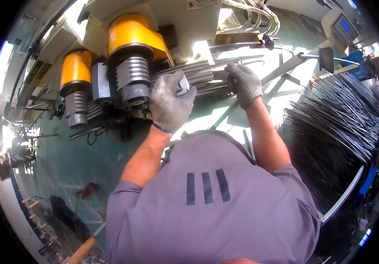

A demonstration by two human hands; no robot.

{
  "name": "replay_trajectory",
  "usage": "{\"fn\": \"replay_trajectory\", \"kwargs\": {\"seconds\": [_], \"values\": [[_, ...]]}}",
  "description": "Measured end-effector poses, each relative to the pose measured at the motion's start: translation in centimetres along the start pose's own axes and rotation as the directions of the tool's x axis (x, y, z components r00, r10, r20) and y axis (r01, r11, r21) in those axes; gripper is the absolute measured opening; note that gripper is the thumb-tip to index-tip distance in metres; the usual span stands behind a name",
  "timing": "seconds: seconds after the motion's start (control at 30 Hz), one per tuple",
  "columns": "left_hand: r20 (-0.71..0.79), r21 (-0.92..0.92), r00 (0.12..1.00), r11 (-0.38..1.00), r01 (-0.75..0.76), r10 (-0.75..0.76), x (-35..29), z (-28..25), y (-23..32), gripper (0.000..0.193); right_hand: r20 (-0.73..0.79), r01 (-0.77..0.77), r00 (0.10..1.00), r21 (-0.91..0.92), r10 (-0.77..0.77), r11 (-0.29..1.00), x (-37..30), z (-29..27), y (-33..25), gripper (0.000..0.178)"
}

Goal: The person operates a manual metal bending machine in a workshop. They repeatedly pick up long metal rods, insert them into the machine's jaws, and use a lever to bend the rods into a specific shape. The person then removes the bent rods and stacks them on a nearby pile.

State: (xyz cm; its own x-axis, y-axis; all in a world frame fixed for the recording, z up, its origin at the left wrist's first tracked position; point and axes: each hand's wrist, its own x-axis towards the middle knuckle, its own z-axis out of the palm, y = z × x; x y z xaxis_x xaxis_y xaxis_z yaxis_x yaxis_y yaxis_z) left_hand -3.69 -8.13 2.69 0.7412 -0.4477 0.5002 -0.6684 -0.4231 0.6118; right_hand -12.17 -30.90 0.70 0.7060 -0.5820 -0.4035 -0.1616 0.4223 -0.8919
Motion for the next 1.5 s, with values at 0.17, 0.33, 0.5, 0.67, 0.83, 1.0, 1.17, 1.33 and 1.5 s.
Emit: {"fn": "replay_trajectory", "kwargs": {"seconds": [0.17, 0.33, 0.5, 0.67, 0.83, 1.0, 1.17, 1.33, 1.5], "values": [[0.028, 0.153, 0.998, 0.986, -0.065, 0.061, 2.7, 2.3, -2.1, 0.041, -0.126, 0.010, 0.992, 0.013, -0.009, 1.000, -3.0, -1.1, -0.3, 0.024], [0.088, 0.296, 0.993, 0.950, -0.097, 0.074, 2.6, 2.3, -1.7, 0.048, -0.171, -0.059, 0.983, 0.037, 0.064, 0.998, -5.8, -7.5, 4.3, 0.026], [0.155, 0.358, 0.988, 0.931, -0.073, 0.017, 2.7, 2.1, -1.1, 0.056, -0.289, -0.141, 0.942, 0.113, 0.168, 0.984, -5.6, -16.1, 7.1, 0.025], [-0.096, 0.565, 0.993, 0.825, 0.002, 0.063, 2.6, 5.3, 5.1, 0.050, -0.422, -0.022, 0.902, 0.172, 0.094, 0.985, -3.1, -28.6, 4.7, 0.024], [-0.002, -0.198, 0.964, 0.945, 0.262, -0.267, 2.9, 16.5, 17.1, 0.043, -0.575, 0.148, 0.811, 0.015, -0.112, 0.989, 2.3, -40.2, -4.2, 0.023], [0.426, -0.432, 0.840, 0.740, 0.515, -0.336, 5.9, 25.6, 23.7, 0.038, -0.604, 0.416, 0.681, -0.145, -0.414, 0.898, 10.0, -48.3, -14.2, 0.027], [0.552, -0.484, 0.807, 0.706, 0.517, -0.213, 10.7, 33.8, 25.9, 0.049, -0.362, 0.342, 0.651, -0.645, -0.667, 0.683, 17.5, -51.8, -22.3, 0.028], [0.601, -0.437, 0.791, 0.780, 0.448, -0.117, 14.7, 43.2, 30.4, 0.054, 0.188, 0.236, 0.716, -0.972, -0.672, -0.021, 25.2, -53.1, -25.6, 0.028], [0.677, -0.283, 0.726, 0.869, 0.407, -0.120, 16.9, 47.0, 33.6, 0.059, 0.341, 0.350, 0.933, -0.934, -0.116, 0.072, 30.6, -53.0, -26.6, 0.028]]}}
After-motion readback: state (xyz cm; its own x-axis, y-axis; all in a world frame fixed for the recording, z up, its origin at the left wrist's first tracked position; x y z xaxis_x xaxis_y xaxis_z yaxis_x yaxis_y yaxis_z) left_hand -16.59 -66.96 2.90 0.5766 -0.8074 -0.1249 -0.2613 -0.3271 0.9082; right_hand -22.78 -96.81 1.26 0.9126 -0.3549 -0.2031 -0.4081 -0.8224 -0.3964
